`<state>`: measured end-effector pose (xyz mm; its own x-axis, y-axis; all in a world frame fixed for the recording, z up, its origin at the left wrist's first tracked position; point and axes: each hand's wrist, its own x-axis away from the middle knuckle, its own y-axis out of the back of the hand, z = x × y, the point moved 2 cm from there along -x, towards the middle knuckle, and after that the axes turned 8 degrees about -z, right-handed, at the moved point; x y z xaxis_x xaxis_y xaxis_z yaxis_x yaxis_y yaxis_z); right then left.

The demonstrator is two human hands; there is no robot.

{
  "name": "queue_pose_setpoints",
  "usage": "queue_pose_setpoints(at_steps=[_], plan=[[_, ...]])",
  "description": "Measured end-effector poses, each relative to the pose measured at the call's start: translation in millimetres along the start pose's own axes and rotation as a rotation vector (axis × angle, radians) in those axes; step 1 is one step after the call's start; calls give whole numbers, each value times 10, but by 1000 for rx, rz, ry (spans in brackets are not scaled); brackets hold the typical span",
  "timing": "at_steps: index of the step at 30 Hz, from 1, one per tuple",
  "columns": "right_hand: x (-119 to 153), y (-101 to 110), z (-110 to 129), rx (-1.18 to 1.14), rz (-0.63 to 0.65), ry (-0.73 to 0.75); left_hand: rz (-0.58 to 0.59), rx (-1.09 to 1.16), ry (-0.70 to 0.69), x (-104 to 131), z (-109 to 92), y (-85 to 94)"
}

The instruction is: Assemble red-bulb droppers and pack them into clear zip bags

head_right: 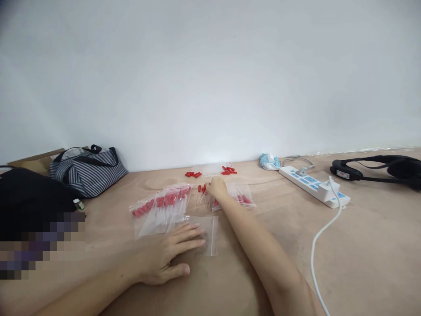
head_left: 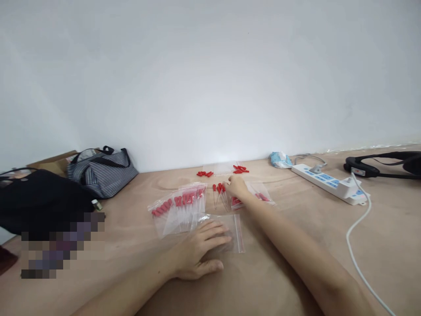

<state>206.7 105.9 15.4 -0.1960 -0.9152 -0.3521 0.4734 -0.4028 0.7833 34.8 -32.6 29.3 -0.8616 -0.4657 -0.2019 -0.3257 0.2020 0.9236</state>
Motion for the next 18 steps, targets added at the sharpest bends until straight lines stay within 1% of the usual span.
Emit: queue_pose_setpoints(at_steps=[4,7,9,11,14,16,18], plan=[[-123,-204,68,-73,11,-38,75,31,98,37,-9,-51],[-152,-297,61,-144,6,-77,68,30,140,28,-21,-125],[-165,-297,38,-202,-9,-97,54,23,142,20,-20,-157],[-172,-231,3,-274,-40,-109,45,20,137,18,-15,-171],[-128,-23,-91,-403,-119,-122,46,11,146,25,-10,-173],[-24,146,-194,-485,-171,-134,48,2,164,27,-9,-173],[144,294,-323,-582,-202,-138,40,-4,182,25,-5,-176]])
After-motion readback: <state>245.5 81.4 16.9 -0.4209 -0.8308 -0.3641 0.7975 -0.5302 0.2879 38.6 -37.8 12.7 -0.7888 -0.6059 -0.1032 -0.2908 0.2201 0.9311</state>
